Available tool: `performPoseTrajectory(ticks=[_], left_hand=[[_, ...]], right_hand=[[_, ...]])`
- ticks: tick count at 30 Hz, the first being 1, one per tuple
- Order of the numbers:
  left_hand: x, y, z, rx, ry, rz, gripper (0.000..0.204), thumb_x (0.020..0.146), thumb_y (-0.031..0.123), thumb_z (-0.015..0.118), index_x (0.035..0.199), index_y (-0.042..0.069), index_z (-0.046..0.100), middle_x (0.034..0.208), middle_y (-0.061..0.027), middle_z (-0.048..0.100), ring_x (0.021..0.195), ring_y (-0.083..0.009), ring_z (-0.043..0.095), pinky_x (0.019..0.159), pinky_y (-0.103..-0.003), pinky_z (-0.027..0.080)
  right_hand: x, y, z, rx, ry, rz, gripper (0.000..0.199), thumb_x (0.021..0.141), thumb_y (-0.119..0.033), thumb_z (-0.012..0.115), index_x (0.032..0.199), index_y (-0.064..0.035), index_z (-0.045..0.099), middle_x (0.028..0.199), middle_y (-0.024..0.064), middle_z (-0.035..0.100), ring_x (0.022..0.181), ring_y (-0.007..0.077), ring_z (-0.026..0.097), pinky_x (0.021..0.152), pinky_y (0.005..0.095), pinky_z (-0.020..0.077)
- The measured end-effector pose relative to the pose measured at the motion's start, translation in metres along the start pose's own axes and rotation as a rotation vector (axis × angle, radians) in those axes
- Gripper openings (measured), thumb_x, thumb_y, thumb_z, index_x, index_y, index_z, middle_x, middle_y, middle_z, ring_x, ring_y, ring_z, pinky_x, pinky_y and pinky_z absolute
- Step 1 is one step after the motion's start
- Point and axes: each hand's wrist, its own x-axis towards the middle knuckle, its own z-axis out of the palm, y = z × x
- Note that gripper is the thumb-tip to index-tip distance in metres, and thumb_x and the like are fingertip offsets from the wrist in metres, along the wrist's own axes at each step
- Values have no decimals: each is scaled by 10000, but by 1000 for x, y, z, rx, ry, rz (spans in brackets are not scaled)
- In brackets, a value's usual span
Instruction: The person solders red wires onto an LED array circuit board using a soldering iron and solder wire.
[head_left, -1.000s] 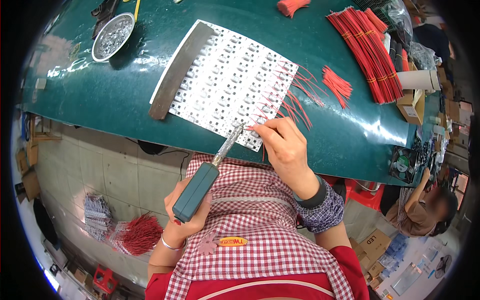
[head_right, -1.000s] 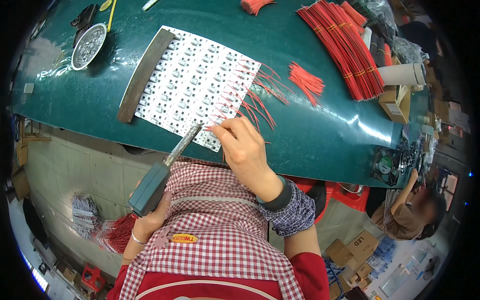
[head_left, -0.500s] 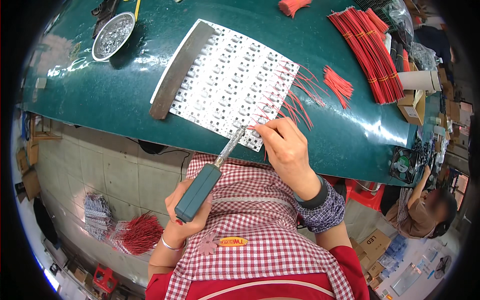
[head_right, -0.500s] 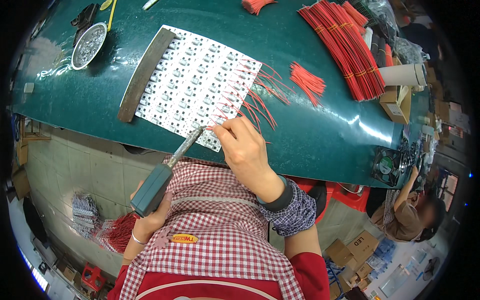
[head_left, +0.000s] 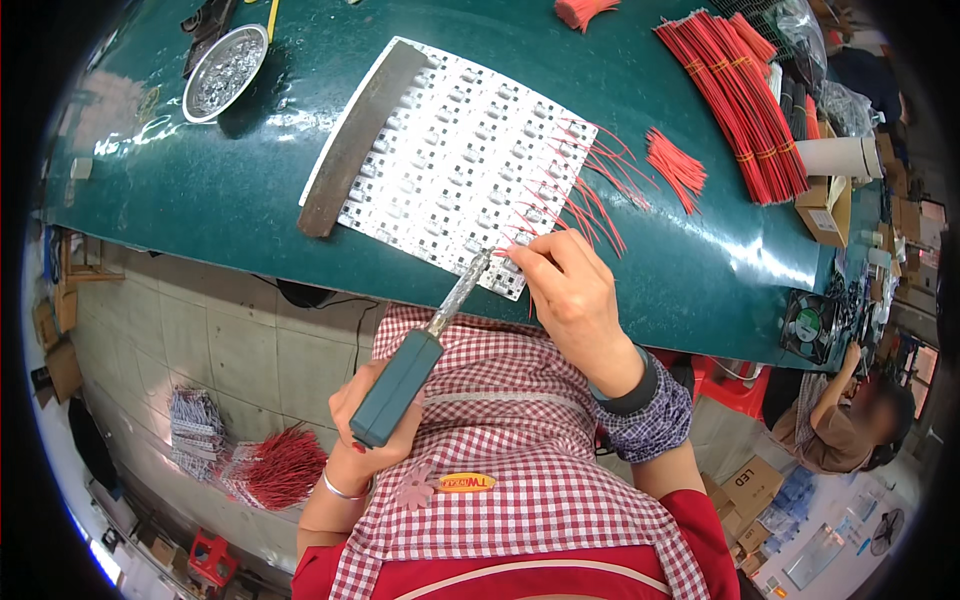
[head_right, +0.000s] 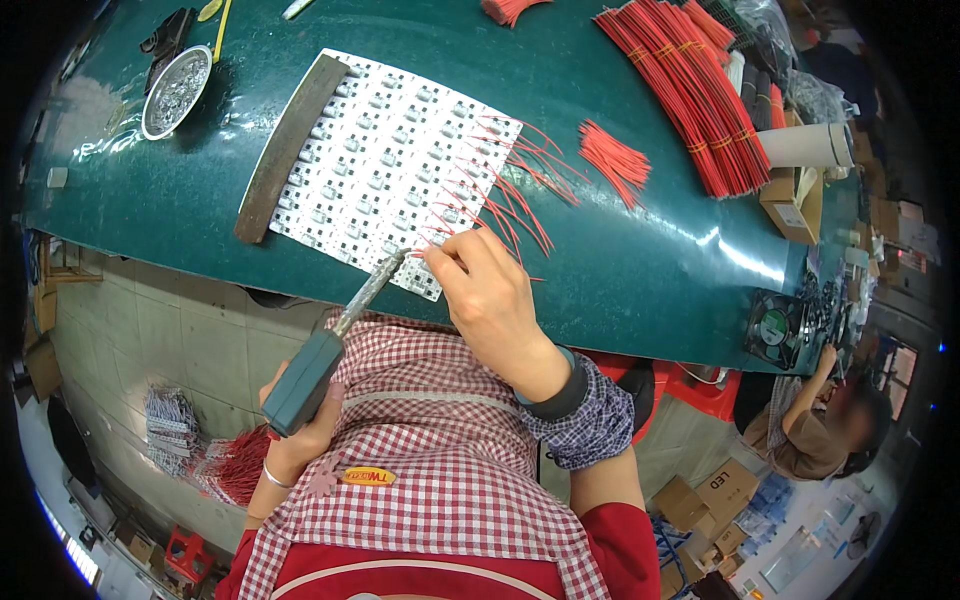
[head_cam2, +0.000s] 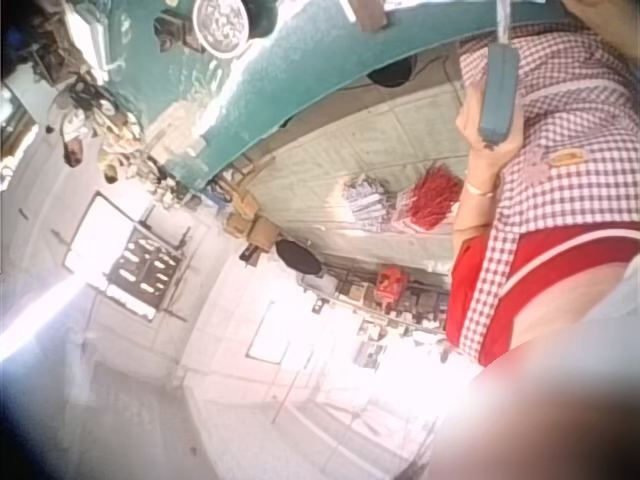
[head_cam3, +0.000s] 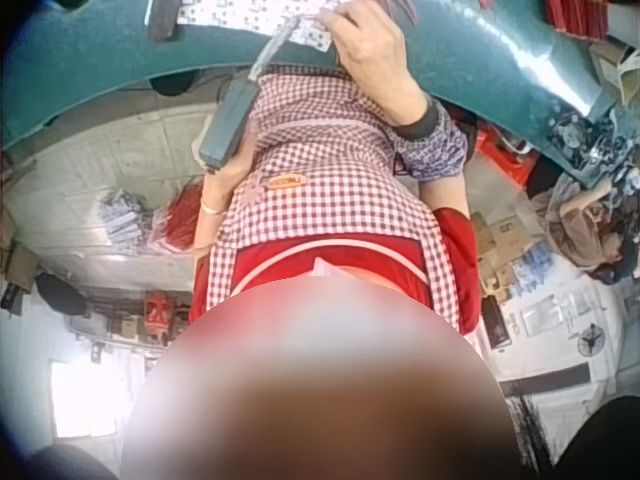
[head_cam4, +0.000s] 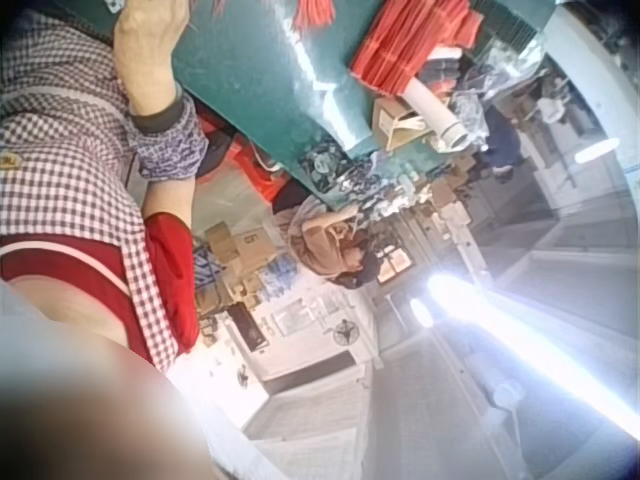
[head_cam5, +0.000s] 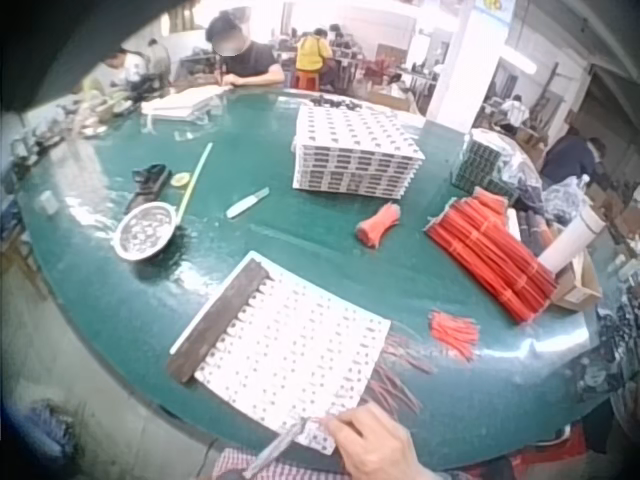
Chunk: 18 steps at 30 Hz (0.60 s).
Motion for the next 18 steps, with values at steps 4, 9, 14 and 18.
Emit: performPoseTrajectory(ticks=[4, 9, 14, 18], left_hand=[[-9, -2, -2, 48, 39, 20, 240, 720, -26, 777, 956, -40, 740, 950, -175, 716, 742, -288, 723, 661, -338, 578], [-11, -3, -3, 83, 36, 25, 273, 724, -23, 780, 995, -39, 753, 1025, -204, 738, 779, -296, 737, 695, -334, 592], [-14, -7, -5, 80, 40, 35, 285, 724, -28, 783, 1007, -41, 752, 1039, -205, 739, 793, -294, 742, 704, -337, 595], [-17, -9, -6, 54, 36, -35, 287, 729, -32, 786, 1014, -43, 751, 1047, -206, 740, 800, -291, 746, 710, -340, 597]], right_hand=[[-1, 1, 0, 1, -7, -3, 264, 769, 92, 764, 1014, -3, 742, 882, 87, 630, 772, 253, 634, 650, 367, 523], [-1, 1, -2, -3, -7, 2, 267, 771, 91, 762, 1016, -11, 742, 889, 89, 634, 781, 261, 638, 656, 369, 528], [-9, -6, -27, -19, 3, 69, 238, 786, 70, 720, 1009, -10, 735, 891, 93, 630, 816, 264, 643, 665, 369, 539], [-20, -22, -67, -93, 80, 238, 226, 796, 86, 767, 992, -25, 751, 853, 101, 652, 748, 271, 637, 629, 370, 514]])
